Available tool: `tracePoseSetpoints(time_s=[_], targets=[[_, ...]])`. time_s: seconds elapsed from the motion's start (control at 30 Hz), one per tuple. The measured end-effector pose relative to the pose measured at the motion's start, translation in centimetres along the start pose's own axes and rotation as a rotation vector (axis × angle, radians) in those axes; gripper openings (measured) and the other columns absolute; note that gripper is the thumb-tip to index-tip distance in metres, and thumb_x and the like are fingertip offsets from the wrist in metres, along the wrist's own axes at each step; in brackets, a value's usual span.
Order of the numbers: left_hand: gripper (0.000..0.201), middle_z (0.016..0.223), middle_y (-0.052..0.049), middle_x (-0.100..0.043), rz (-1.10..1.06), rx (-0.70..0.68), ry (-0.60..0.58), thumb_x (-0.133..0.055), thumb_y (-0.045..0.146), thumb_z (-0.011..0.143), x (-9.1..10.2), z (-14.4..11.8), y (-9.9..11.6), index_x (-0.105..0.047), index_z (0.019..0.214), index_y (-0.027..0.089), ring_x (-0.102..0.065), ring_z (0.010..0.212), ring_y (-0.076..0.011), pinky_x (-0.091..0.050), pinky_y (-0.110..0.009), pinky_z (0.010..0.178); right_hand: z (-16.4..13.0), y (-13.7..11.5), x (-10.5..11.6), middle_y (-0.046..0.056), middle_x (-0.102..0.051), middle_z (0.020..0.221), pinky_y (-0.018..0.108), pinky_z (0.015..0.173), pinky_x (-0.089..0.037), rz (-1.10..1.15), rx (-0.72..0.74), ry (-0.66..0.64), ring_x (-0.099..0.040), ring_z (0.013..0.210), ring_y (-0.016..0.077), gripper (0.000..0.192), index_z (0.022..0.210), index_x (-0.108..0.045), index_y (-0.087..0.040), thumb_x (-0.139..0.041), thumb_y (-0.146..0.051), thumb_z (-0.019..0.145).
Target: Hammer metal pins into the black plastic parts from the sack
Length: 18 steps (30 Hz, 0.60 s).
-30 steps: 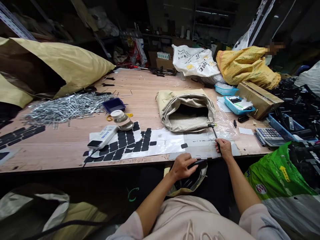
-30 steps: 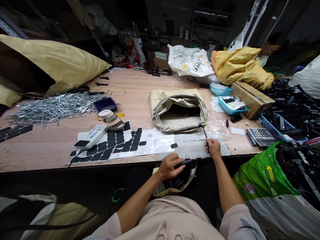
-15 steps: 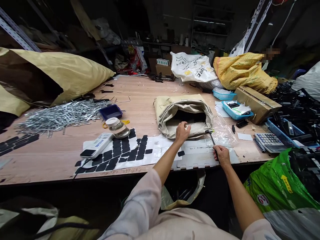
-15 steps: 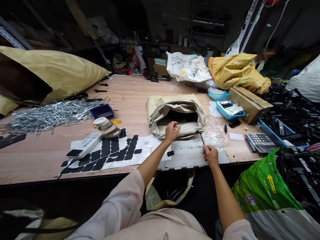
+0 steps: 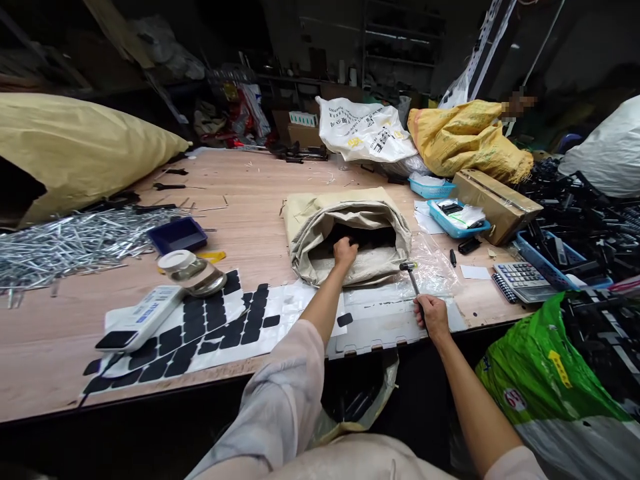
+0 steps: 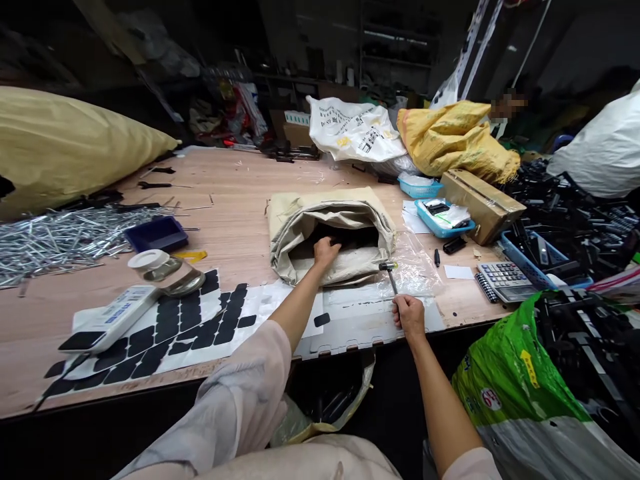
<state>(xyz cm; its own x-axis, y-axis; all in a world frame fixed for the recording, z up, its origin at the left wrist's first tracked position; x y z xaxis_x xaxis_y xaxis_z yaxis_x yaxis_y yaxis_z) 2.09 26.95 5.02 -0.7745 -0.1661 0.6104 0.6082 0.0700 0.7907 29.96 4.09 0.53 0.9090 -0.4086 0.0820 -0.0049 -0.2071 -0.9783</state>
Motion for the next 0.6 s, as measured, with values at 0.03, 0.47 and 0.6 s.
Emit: tracePoseSetpoints(time_s=[0.03, 0.47, 0.6], targets=[[0.023, 0.096, -0.009, -0.075, -0.026, -0.04, 0.009, -0.069, 0.02, 0.086, 0.8, -1.2, 0.0, -0.075, 0.108, 0.017, -0.069, 0.095, -0.0233, -0.05, -0.031, 0.087, 0.0, 0.0, 0.0, -0.003, -0.058, 0.053, 0.02, 0.029, -0.036, 0.0, 0.002, -0.002, -0.047, 0.036, 0.0094, 0.024, 0.073, -0.067, -0.015, -0.065, -0.039, 0.075], [0.028, 0.099, -0.003, -0.065, 0.115, -0.392, -0.222, -0.069, 0.027, 0.09, -0.4, -18.4, -1.7, -0.074, 0.117, 0.025, -0.063, 0.092, -0.0176, -0.048, -0.028, 0.082, -0.3, -0.6, 0.0, -0.002, -0.058, 0.055, 0.019, 0.032, -0.038, -0.066, 0.083, -0.033, -0.049, 0.039, 0.0097, 0.029, 0.072, -0.069, -0.016, -0.067, -0.045, 0.075], [0.025, 0.097, -0.001, -0.064, 0.189, -0.293, -0.224, -0.072, 0.039, 0.089, -0.8, -17.5, -1.6, -0.078, 0.111, 0.03, -0.061, 0.087, -0.0166, -0.044, -0.026, 0.07, -0.8, -1.1, -0.3, -0.002, -0.058, 0.056, 0.021, 0.034, -0.041, -0.161, 0.132, -0.032, -0.05, 0.04, 0.0112, 0.031, 0.073, -0.07, -0.017, -0.067, -0.048, 0.076]])
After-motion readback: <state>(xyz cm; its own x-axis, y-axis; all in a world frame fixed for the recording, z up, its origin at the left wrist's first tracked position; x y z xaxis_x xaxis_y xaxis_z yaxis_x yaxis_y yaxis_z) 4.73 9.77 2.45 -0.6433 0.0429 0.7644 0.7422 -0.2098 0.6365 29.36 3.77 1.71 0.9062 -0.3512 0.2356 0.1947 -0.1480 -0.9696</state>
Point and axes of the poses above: each hand's wrist, its own z-axis towards the middle knuckle, its own x-axis out of the back of the hand, y = z × x, the point moved 9 cm from there along z, towards the middle knuckle
